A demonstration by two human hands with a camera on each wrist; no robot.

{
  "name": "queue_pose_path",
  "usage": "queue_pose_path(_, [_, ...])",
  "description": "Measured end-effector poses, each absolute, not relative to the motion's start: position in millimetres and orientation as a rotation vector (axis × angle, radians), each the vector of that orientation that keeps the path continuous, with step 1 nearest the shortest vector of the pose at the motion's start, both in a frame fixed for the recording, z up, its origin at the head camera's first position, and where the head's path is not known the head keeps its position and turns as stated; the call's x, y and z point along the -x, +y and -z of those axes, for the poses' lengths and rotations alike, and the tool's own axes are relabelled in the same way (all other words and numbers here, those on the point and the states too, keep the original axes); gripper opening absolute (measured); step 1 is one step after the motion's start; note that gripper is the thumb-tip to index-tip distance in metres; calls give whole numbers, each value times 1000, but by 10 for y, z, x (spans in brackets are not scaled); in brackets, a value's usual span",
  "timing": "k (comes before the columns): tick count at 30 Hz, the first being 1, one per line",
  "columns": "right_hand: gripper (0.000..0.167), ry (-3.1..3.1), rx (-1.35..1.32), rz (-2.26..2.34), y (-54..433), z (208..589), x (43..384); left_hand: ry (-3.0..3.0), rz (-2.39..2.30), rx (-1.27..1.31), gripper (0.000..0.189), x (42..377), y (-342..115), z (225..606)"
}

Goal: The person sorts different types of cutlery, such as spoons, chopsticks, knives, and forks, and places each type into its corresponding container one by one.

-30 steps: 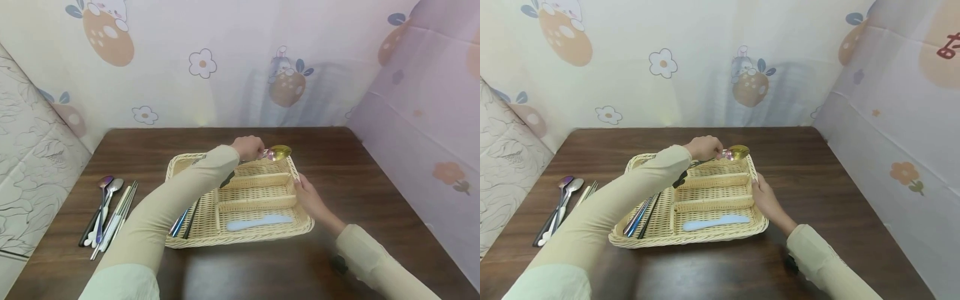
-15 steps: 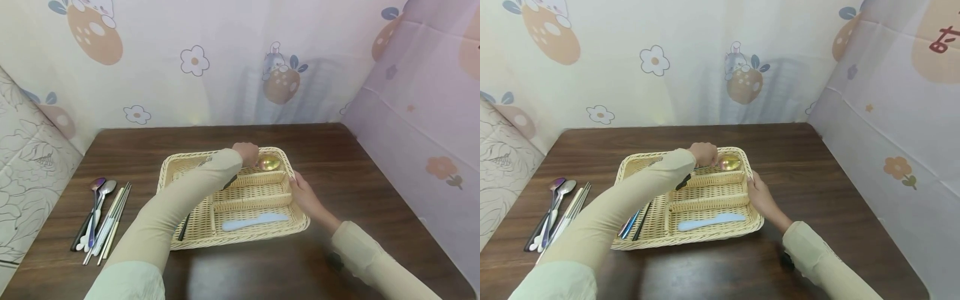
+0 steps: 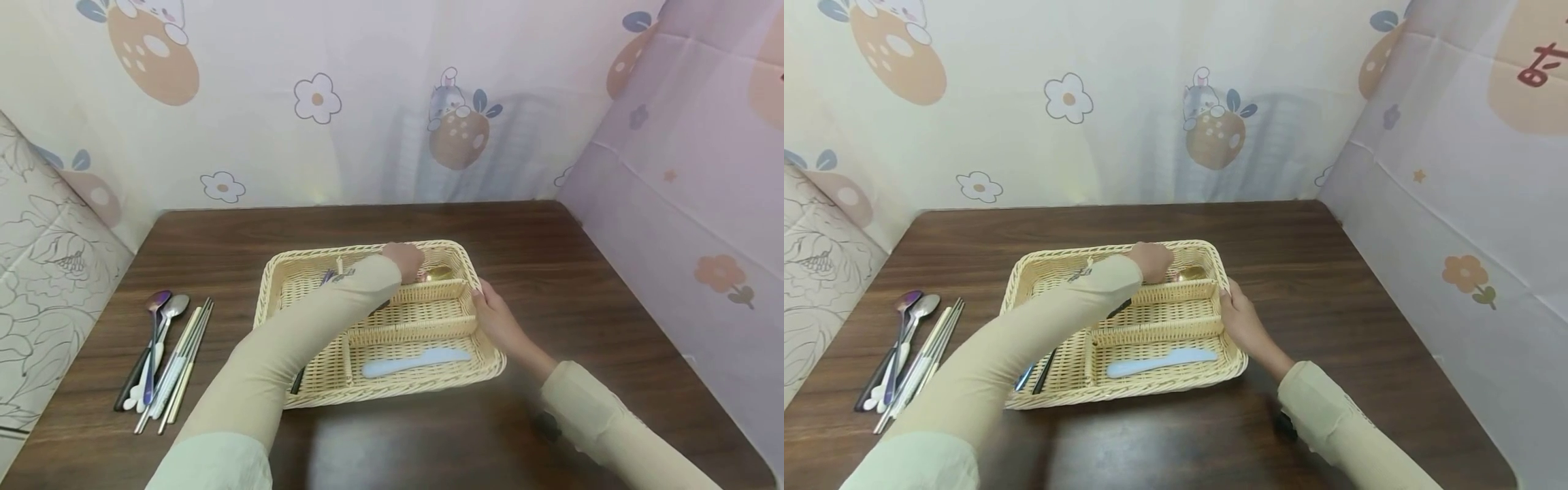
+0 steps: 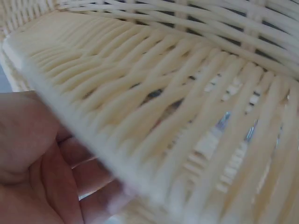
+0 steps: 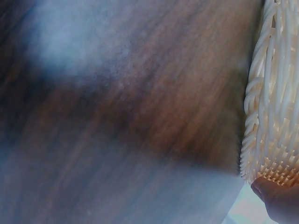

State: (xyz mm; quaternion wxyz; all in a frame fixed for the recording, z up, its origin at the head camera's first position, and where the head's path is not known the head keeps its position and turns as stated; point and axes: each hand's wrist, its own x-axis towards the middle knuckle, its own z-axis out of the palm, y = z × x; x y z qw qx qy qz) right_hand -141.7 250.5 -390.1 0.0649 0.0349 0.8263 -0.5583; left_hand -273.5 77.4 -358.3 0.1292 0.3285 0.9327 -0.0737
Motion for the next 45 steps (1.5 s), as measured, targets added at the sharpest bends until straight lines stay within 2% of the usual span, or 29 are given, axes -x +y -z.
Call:
queue_pose_path(4, [51, 2531, -106, 1649, 2488, 3906, 1422, 2763, 170, -1009, 12, 2572, 531, 3290])
queue_pose_path(7, [52, 2569, -104, 1600, 2504, 3911, 1426, 2813, 73, -1025, 20, 2406, 202, 3028])
queue_pose_path(10, [53, 2585, -111, 1552, 2516, 3909, 1435, 2863, -67, -994, 25, 2258, -266, 2830])
queue_pose_path(14, [54, 2575, -111, 1543, 2535, 3910, 1438, 2942, -210, -859, 18, 2101, -1016, 2683])
queue_pose_path(18, [54, 2573, -82, 1561, 2572, 3901, 1416, 3021, -213, -652, 13, 1962, -1723, 2668])
queue_pose_path(23, [55, 2557, -86, 1560, 2585, 3876, 1403, 3028, -210, -449, 10, 1828, -2407, 2879])
queue_pose_path(26, [56, 2550, -92, 1546, 2582, 3872, 1411, 3012, -214, -368, 21, 1760, -2701, 3079])
queue_pose_path(30, [56, 2530, -89, 1536, 2564, 3866, 1426, 3008, -221, -237, 33, 1675, -2962, 3328])
queue_pose_path(37, [56, 2521, -117, 1514, 2569, 3870, 1426, 3075, -337, -96, 22, 1667, -3078, 3635])
queue_pose_path(45, [57, 2533, -101, 1501, 2566, 3861, 1433, 3082, -456, -52, 16, 1682, -3078, 3702])
